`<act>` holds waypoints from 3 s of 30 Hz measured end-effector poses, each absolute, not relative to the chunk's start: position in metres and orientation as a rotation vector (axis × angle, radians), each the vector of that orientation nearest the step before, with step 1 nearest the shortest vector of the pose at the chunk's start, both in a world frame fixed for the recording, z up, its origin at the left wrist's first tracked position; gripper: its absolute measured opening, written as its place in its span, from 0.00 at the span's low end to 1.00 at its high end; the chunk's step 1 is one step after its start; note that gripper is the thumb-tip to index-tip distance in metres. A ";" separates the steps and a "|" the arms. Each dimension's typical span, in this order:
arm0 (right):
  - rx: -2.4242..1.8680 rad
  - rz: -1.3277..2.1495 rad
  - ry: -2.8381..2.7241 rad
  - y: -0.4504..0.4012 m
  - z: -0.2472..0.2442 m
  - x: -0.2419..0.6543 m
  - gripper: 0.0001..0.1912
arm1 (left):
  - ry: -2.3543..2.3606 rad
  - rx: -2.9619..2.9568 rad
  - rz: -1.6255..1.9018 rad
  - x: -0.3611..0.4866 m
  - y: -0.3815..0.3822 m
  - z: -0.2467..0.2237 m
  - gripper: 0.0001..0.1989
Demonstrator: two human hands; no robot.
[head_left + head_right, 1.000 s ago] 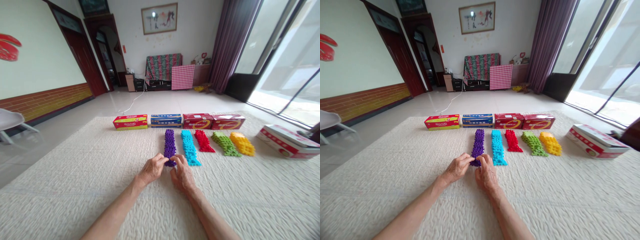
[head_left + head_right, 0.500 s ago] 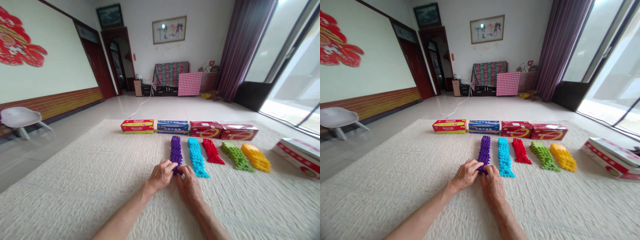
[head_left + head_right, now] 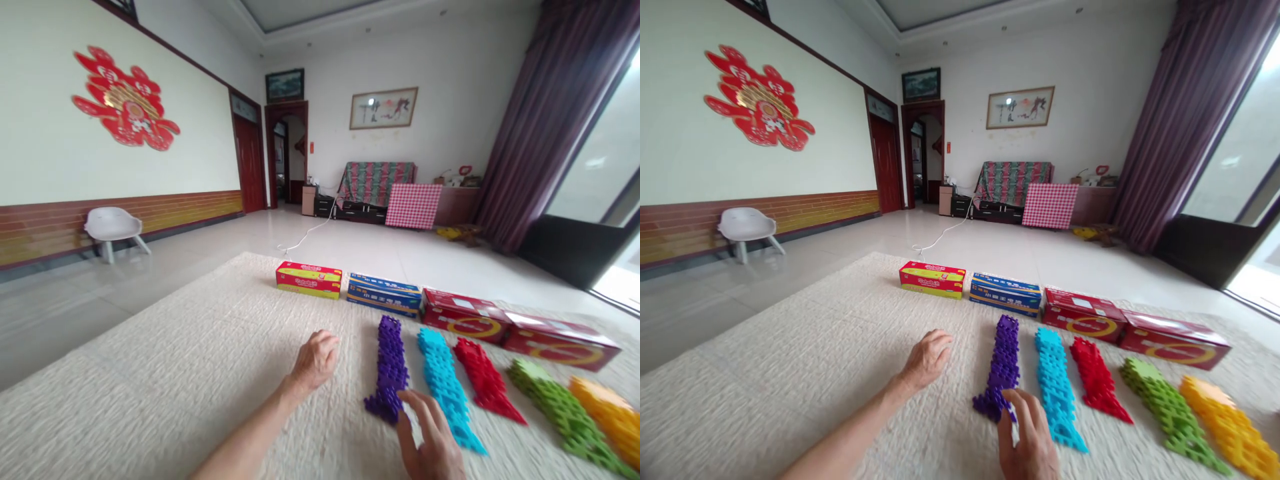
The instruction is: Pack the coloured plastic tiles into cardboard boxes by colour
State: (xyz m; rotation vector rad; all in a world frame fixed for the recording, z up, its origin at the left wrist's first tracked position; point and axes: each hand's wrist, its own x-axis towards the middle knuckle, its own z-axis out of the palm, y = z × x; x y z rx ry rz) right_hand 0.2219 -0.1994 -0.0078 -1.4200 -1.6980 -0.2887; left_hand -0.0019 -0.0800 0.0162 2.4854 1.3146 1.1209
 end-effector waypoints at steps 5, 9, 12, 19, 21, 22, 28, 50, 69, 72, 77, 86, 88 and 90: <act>-1.383 -0.255 -1.811 -0.161 0.020 0.199 0.12 | 1.604 2.286 1.241 -0.055 -0.039 0.000 0.14; -1.286 -0.191 -1.937 -0.100 0.049 0.160 0.15 | 1.671 2.198 1.287 -0.068 -0.030 -0.015 0.15; -1.222 -0.180 -2.023 -0.045 0.062 0.132 0.21 | 1.668 2.168 1.299 -0.068 -0.029 -0.020 0.14; -1.449 -0.161 -2.048 0.058 0.064 0.113 0.26 | 1.682 2.087 1.338 -0.067 -0.026 -0.021 0.14; -1.510 -0.145 -2.044 0.071 0.062 0.115 0.27 | 1.686 2.075 1.346 -0.067 -0.027 -0.021 0.14; -1.535 -0.137 -2.045 0.075 0.061 0.116 0.26 | 1.690 2.073 1.348 -0.066 -0.027 -0.021 0.13; -1.675 -0.106 -2.009 0.076 0.056 0.118 0.14 | 1.704 2.068 1.384 -0.064 -0.026 -0.022 0.13; -1.310 0.046 -2.119 -0.154 0.085 0.110 0.08 | 1.544 2.564 0.611 -0.142 -0.132 0.123 0.18; -1.114 0.112 -1.755 -0.238 0.028 0.098 0.13 | 1.245 2.697 0.096 -0.162 -0.170 0.122 0.29; -1.034 0.141 -1.741 -0.237 0.014 0.096 0.22 | 1.196 2.695 0.061 -0.161 -0.169 0.130 0.27; -0.992 0.143 -1.755 -0.237 0.007 0.097 0.29 | 1.203 2.559 0.034 -0.162 -0.163 0.152 0.24; -1.037 0.141 -1.738 -0.237 0.007 0.098 0.31 | 1.570 2.524 0.576 -0.181 -0.116 0.141 0.22; -1.034 0.154 -1.741 -0.237 0.006 0.098 0.28 | 1.587 2.640 0.730 -0.178 -0.111 0.138 0.20; -1.043 0.165 -1.744 -0.237 0.006 0.098 0.24 | 1.633 2.719 0.910 -0.175 -0.106 0.135 0.17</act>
